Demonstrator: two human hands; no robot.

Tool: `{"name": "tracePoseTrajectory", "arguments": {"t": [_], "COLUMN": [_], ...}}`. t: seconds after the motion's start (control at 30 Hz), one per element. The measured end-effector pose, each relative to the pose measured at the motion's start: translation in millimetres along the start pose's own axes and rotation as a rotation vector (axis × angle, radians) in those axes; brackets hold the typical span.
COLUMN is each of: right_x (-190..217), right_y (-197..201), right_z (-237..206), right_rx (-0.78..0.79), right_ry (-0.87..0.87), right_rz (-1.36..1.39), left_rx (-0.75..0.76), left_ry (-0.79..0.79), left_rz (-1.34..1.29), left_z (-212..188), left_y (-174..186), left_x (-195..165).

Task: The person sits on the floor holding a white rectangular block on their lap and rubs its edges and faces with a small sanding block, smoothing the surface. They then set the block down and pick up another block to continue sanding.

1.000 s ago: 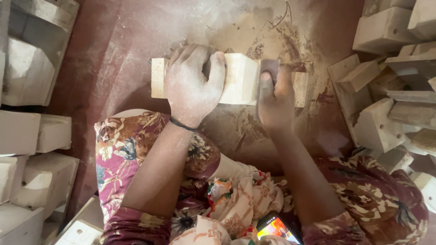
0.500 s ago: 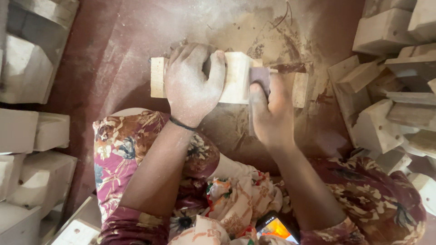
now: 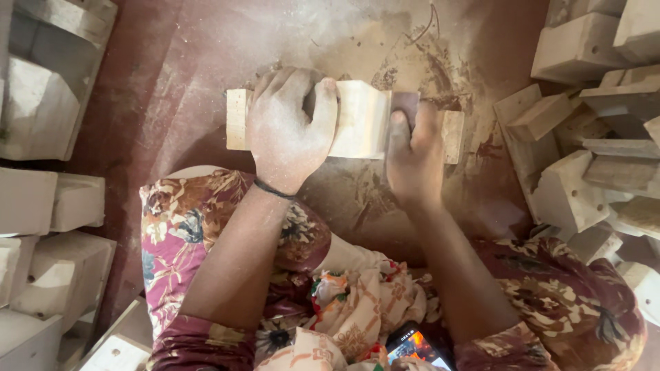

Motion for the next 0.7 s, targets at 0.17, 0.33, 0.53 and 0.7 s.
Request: {"name": "tracePoseTrajectory", "arguments": {"t": [0.17,0.33,0.53,0.7], "right_x": [-12,-21,-26,-18], "right_y": [-3,-5,-4,-3], "right_z": [-7,0,-3,-5], "right_rx": [0.047,-0.028,0.023,0.016], "right_ry": [-0.043,0.007,-0.015,0.172], "right_rz": [-0.039,-0.099,-0.065,-0.106], "left_rx": [0.001,0.011,0.007,0.006], "left_ry": [0.007,-0.003,0.007,-0.005], "left_rz": [-0.013,-0.012,0.009,0.002], "left_z": [0,1,-1,1], "left_y": [1,1,0,0], "left_x": [0,1,0,1]}}
Point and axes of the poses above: each hand's wrist, its own z-axis towards the middle knuckle, its own y-axis out of the back of the hand, x = y × z, the point moved 1 cm from there along z, towards the middle knuckle, and after that the axes turned 7 degrees about z, right-handed, at the moved point
